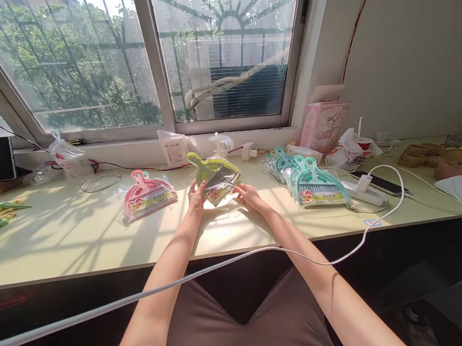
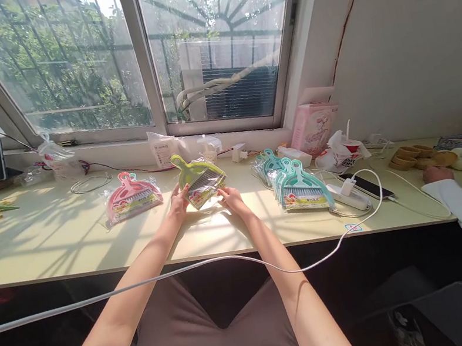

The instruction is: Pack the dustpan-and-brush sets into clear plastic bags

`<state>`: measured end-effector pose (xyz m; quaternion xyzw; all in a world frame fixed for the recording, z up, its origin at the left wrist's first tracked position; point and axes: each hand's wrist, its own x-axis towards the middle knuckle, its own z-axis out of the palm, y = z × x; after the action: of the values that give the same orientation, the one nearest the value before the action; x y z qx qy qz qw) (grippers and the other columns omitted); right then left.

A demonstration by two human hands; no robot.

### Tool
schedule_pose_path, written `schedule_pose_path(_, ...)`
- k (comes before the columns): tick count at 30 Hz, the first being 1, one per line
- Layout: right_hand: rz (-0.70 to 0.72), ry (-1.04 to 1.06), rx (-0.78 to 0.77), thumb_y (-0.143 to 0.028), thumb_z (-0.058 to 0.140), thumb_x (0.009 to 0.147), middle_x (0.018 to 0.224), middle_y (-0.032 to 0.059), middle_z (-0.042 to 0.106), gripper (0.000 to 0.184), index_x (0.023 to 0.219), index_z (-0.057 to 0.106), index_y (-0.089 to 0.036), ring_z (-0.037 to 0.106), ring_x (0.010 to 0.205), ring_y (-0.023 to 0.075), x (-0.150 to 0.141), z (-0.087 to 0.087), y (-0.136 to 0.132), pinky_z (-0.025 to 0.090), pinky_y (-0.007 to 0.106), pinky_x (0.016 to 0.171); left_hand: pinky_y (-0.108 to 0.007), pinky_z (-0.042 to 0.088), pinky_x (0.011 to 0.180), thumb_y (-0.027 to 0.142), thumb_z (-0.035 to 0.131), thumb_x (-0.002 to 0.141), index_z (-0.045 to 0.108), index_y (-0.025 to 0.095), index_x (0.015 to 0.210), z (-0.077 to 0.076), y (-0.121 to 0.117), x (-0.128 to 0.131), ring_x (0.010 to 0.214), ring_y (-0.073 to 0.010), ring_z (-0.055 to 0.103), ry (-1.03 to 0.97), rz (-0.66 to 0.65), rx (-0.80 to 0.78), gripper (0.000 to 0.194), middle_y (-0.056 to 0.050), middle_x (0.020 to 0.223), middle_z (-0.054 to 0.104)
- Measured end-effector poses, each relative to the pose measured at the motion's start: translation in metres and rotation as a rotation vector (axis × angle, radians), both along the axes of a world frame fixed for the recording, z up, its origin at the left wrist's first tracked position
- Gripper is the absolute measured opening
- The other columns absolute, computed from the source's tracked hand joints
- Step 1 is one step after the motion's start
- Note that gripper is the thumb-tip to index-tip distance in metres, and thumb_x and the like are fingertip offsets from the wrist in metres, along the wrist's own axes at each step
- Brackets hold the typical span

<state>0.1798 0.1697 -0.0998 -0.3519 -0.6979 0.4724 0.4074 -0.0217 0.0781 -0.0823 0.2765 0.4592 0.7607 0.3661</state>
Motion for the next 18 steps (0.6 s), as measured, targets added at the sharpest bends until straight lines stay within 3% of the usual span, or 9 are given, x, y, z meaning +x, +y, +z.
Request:
schedule_pose_path(5, -0.034, 0.243, -0.183, -0.046, 0.085, 0.079, 0.104, 0.0077, 0.082, 0.029, 0.096, 0.073, -0.026, 0.076, 0.088, 0.0251, 0.005, 0.007, 0.000, 0.059, 0.035, 0.076, -0.050, 0.066, 0.099, 0.050, 0.101, 0.075, 0.066, 0.032, 0.147, -0.003, -0.008, 0.000, 0.126, -0.0381, 0.074, 0.073, -0.150, -0.055, 0.082, -0.014, 0.138, 0.077)
schedule_pose_path(8, -0.066, 0.315, -0.235, -0.045, 0.089, 0.071, 0.100, 0.0059, 0.081, 0.036, 0.096, 0.069, -0.029, 0.075, 0.093, 0.0273, 0.009, 0.006, 0.003, 0.061, 0.037, 0.079, -0.052, 0.067, 0.095, 0.063, 0.088, 0.086, 0.072, 0.032, 0.139, -0.004, -0.011, 0.000, 0.123, -0.0406, 0.076, 0.109, -0.208, -0.117, 0.063, -0.016, 0.133, 0.079)
schedule_pose_path(12, -0.023, 0.321, -0.225, -0.047, 0.093, 0.065, 0.094, 0.0033, 0.079, 0.046, 0.099, 0.069, -0.029, 0.074, 0.090, 0.0279, 0.011, 0.008, 0.004, 0.060, 0.038, 0.078, -0.049, 0.066, 0.101, 0.059, 0.075, 0.097, 0.078, 0.026, 0.128, 0.001, -0.008, -0.003, 0.122, -0.0382, 0.078, 0.092, -0.094, -0.129, 0.046, -0.017, 0.125, 0.083)
schedule_pose_path(18, 0.042, 0.255, -0.192, -0.044, 0.092, 0.062, 0.100, 0.0091, 0.084, 0.046, 0.100, 0.075, -0.025, 0.074, 0.080, 0.0263, 0.012, 0.018, -0.005, 0.055, 0.037, 0.072, -0.046, 0.067, 0.100, 0.048, 0.074, 0.099, 0.076, 0.025, 0.139, 0.012, -0.004, -0.011, 0.116, -0.0310, 0.082, 0.026, 0.081, -0.129, 0.046, -0.015, 0.126, 0.085)
